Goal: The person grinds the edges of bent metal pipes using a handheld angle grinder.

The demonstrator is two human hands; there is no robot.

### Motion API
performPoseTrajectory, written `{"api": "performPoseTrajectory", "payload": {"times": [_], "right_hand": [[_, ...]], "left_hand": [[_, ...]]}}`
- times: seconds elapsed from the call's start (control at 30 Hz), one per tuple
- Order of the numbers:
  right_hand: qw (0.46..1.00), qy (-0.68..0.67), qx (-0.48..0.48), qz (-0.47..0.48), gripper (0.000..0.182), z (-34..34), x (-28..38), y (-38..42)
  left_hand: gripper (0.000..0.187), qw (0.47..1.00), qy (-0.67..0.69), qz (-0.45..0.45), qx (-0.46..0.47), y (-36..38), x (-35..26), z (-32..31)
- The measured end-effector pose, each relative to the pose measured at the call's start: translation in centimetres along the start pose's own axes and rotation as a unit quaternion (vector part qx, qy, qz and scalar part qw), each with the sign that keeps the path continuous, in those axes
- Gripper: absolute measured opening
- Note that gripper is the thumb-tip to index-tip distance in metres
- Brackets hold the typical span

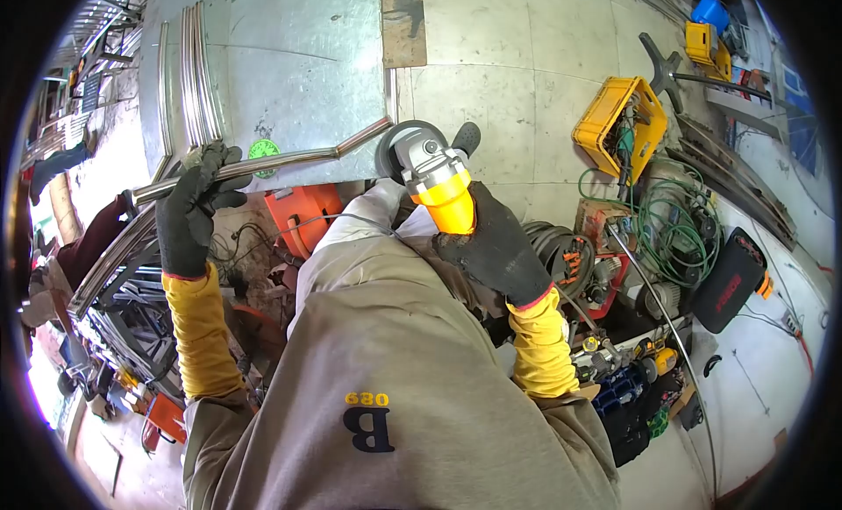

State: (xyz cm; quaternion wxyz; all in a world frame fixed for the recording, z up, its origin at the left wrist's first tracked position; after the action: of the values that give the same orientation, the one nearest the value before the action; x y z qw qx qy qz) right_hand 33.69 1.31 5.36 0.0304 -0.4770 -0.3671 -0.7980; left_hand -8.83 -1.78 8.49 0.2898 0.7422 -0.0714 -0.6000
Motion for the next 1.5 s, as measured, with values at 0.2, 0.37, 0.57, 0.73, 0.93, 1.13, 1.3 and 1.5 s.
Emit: {"api": "performPoseTrajectory", "payload": {"times": [0.2,0.37,0.57,0.73,0.93,1.13,1.3,1.5], "right_hand": [[1.0,0.008,-0.003,0.026,0.068,-0.2,0.4,-0.7],[1.0,0.012,0.016,-0.002,0.072,0.1,1.3,-0.9],[0.999,0.028,-0.011,-0.027,0.061,0.0,1.6,0.0],[0.999,0.038,-0.008,-0.007,0.061,0.1,1.7,-0.2],[1.0,0.024,-0.001,0.012,0.061,-0.1,1.4,-0.8],[0.999,0.026,0.005,-0.022,0.062,0.0,0.1,-0.6],[1.0,0.007,0.009,-0.009,0.064,0.3,0.7,-0.7],[1.0,0.0,0.011,-0.007,0.065,0.1,0.9,-1.2]], "left_hand": [[0.033,0.995,-0.082,-0.058,0.022,0.6,0.0,-0.2],[0.035,0.992,-0.087,-0.088,0.026,0.7,0.6,0.0],[0.035,0.999,-0.003,-0.041,0.017,0.0,0.6,0.4],[0.038,0.994,-0.068,-0.075,0.032,-0.3,0.7,0.6],[0.045,0.996,-0.08,-0.032,0.011,-0.8,0.1,0.4],[0.051,0.997,-0.078,0.001,0.009,-2.4,0.2,1.1],[0.051,0.999,-0.033,0.015,0.0,-3.0,0.6,1.8],[0.051,0.998,-0.026,0.05,0.001,-3.5,-0.2,1.4]]}}
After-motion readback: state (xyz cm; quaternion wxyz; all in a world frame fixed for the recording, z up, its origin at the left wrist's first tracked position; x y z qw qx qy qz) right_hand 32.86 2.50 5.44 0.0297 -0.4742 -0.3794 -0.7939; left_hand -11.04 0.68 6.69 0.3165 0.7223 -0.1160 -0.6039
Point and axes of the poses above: each hand's wrist, its own y-axis away from the middle knuckle, its own z-axis out of the back of the hand, x = y × z, the point moved 1 cm from there along -y, towards the middle knuckle
